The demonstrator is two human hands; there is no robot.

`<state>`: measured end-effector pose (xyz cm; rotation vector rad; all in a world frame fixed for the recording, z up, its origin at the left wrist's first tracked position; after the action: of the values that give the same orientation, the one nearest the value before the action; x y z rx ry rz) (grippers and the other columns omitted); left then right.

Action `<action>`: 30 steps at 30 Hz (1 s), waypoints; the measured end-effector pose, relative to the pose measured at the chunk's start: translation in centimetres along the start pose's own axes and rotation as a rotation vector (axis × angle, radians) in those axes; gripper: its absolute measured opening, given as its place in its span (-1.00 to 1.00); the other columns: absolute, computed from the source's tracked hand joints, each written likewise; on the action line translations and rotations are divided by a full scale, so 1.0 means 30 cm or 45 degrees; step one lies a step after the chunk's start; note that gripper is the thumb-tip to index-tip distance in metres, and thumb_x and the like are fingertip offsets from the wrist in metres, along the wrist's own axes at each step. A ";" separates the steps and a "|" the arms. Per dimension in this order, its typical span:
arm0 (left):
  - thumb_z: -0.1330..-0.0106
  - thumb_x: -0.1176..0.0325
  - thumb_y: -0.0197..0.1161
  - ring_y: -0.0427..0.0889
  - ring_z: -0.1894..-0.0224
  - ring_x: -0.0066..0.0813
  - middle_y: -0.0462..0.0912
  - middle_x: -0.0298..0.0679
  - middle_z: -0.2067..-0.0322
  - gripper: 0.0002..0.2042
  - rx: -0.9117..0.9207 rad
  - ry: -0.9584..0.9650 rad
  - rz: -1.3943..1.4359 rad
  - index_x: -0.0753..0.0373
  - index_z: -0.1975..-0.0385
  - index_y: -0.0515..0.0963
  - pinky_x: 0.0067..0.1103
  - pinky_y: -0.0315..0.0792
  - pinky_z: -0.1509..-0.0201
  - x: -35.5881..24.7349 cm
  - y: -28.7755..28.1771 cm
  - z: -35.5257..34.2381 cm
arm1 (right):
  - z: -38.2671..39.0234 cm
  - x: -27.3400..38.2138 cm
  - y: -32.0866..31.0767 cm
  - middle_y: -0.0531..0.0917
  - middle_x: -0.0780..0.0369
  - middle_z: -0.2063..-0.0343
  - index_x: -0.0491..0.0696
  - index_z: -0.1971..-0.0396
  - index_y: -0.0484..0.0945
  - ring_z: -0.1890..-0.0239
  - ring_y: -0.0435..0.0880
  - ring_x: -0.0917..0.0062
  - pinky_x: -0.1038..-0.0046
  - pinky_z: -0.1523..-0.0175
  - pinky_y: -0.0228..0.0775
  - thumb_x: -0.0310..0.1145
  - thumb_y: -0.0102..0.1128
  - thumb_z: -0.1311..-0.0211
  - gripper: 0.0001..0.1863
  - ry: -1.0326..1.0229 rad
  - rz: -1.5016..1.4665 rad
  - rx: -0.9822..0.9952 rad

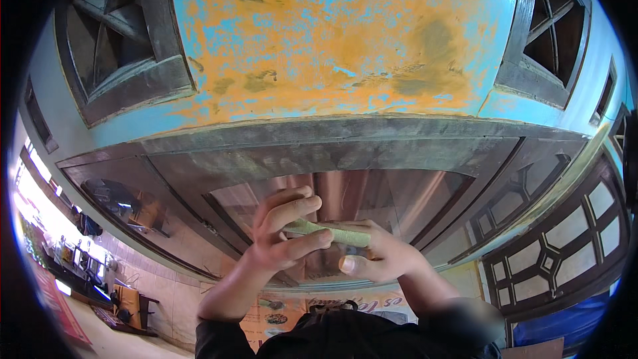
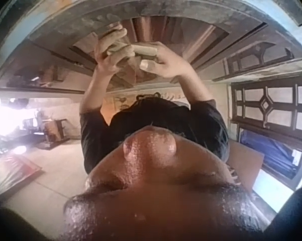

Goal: Sanding the surface of a wooden cabinet with sandpaper.

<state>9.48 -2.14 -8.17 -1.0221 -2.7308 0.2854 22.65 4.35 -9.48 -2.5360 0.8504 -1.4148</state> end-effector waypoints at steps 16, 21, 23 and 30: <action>-0.34 0.03 0.06 0.16 -0.37 0.08 0.34 0.00 -0.24 -0.60 -0.091 -0.099 -0.584 0.19 0.01 0.49 -0.05 -0.12 -0.41 0.182 -0.149 -0.086 | 0.048 0.221 -0.321 0.61 -0.02 0.08 -0.25 -0.02 0.50 0.03 0.63 0.20 0.29 -0.02 0.46 -0.12 -0.05 -0.42 -0.53 -0.557 1.586 -1.208; -0.31 -0.04 0.03 -0.07 -0.44 0.15 0.17 -0.01 -0.36 -0.50 0.042 -0.217 -1.011 0.14 -0.13 0.49 0.03 -0.36 -0.42 0.301 -0.093 -0.065 | -0.127 0.104 -0.268 0.29 0.32 -0.34 0.14 -0.29 0.34 -0.45 0.07 0.29 -0.19 -0.42 -0.55 -0.21 0.17 -0.18 -0.39 -0.028 1.923 -0.876; -0.31 -0.06 0.02 -0.09 -0.45 0.18 0.14 0.01 -0.37 -0.48 0.023 -0.172 -1.078 0.11 -0.15 0.48 0.03 -0.42 -0.42 0.314 -0.073 -0.041 | -0.150 0.066 -0.188 0.30 0.30 -0.34 0.17 -0.29 0.35 -0.44 0.10 0.30 -0.24 -0.39 -0.61 -0.16 0.13 -0.22 -0.41 -0.006 1.861 -0.754; -0.28 -0.09 0.03 -0.08 -0.44 0.20 0.19 0.02 -0.35 -0.50 0.032 -0.224 -1.024 0.07 -0.08 0.55 0.04 -0.40 -0.42 0.314 -0.071 -0.016 | -0.136 0.046 -0.216 0.27 0.32 -0.35 0.21 -0.28 0.35 -0.45 0.04 0.24 -0.27 -0.34 -0.77 -0.05 0.05 -0.27 -0.44 0.080 1.999 -0.912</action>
<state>1.33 2.59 -5.97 0.1628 -3.0054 0.2679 22.59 9.73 -3.86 -1.0575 2.7055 -0.5894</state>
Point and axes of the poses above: each hand's wrist, its own z-axis away from the middle knuckle, its own y-axis out of the palm, x = y × z, the point moved 5 cm from there along -z, towards the middle knuckle
